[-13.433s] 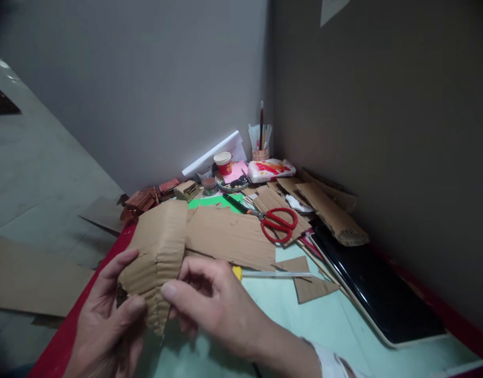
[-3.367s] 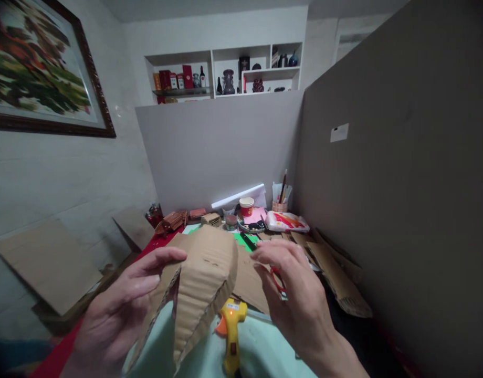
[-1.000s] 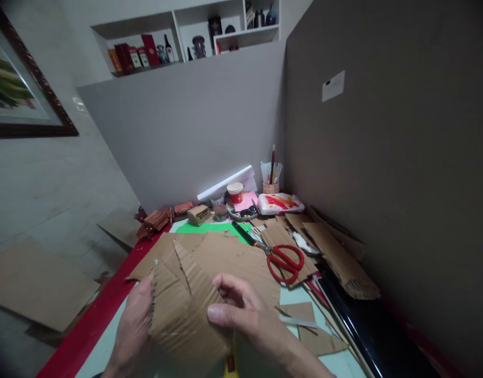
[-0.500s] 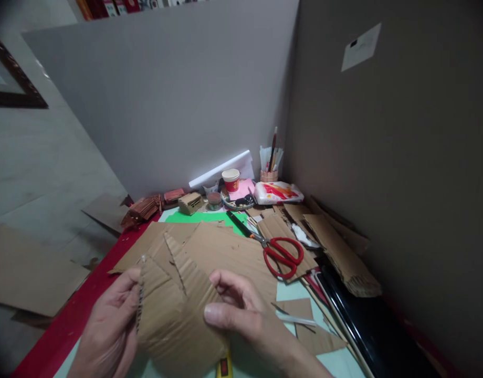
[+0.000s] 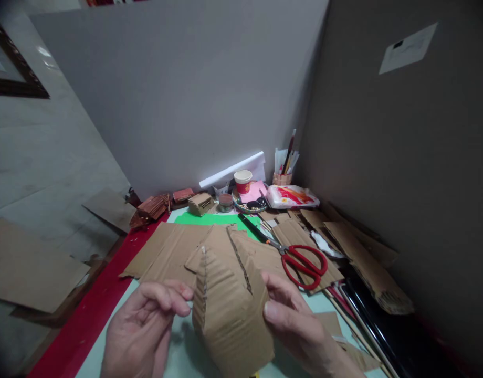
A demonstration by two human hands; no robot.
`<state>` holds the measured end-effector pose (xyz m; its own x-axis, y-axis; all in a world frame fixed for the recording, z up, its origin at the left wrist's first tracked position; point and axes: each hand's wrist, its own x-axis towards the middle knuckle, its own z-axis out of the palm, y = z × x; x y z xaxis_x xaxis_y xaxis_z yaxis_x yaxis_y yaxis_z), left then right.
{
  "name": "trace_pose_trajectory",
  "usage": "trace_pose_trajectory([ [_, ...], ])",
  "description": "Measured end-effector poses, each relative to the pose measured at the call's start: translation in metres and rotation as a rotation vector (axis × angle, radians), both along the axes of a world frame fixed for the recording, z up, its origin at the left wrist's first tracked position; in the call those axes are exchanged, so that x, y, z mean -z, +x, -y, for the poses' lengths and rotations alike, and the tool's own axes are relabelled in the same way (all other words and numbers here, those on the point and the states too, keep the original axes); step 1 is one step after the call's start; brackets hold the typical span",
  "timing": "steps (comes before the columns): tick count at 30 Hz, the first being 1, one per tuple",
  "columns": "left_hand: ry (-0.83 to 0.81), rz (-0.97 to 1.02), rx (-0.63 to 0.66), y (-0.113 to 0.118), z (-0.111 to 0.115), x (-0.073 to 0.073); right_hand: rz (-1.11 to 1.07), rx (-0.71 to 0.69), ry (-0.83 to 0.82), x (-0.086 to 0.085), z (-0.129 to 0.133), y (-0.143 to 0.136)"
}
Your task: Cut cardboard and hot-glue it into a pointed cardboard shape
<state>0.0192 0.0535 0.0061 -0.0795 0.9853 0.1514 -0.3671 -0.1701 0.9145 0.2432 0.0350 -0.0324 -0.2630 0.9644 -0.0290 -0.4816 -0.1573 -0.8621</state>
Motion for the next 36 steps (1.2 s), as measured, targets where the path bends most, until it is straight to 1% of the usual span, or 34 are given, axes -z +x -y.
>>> trace_pose_trajectory([
  [3, -0.022, -0.027, -0.07, 0.001, 0.0, -0.001, -0.035, -0.014, 0.047, -0.004, 0.001, -0.001],
  [6, -0.031, -0.059, -0.191, 0.003, 0.001, -0.006, -0.069, -0.004, 0.077, -0.011, 0.004, -0.006],
  [8, -0.039, -0.059, -0.222, 0.003, 0.001, -0.01, -0.08, -0.01, 0.082, -0.015, 0.005, -0.011],
  [11, -0.028, -0.041, -0.211, 0.003, 0.001, -0.013, -0.077, -0.022, 0.1, -0.019, 0.007, -0.017],
  [15, 0.07, -0.106, -0.217, 0.0, 0.001, -0.011, -0.081, -0.022, 0.158, -0.021, 0.01, -0.02],
  [19, 0.118, -0.123, -0.169, 0.003, 0.006, -0.01, -0.077, -0.005, 0.214, -0.021, 0.013, -0.023],
  [21, 0.085, -0.094, -0.099, 0.007, 0.011, -0.011, -0.035, 0.012, 0.244, -0.021, 0.015, -0.026],
  [24, -0.029, -0.037, 0.064, 0.013, 0.018, -0.014, 0.038, 0.023, 0.263, -0.02, 0.019, -0.032],
  [25, -0.046, -0.025, 0.087, 0.013, 0.02, -0.014, 0.061, 0.012, 0.26, -0.021, 0.02, -0.034],
  [26, -0.051, -0.018, 0.083, 0.013, 0.021, -0.015, 0.096, 0.004, 0.26, -0.022, 0.021, -0.035],
  [29, -0.001, -0.029, 0.012, 0.008, 0.02, -0.012, 0.225, -0.052, 0.306, -0.027, 0.022, -0.036],
  [32, 0.047, -0.068, -0.01, 0.004, 0.02, -0.009, 0.244, -0.065, 0.348, -0.037, 0.022, -0.034],
  [33, 0.059, -0.082, -0.013, 0.003, 0.021, -0.009, 0.256, -0.037, 0.36, -0.041, 0.022, -0.033],
  [36, 0.076, -0.144, -0.028, 0.006, 0.025, -0.013, 0.372, 0.106, 0.385, -0.051, 0.022, -0.033],
])
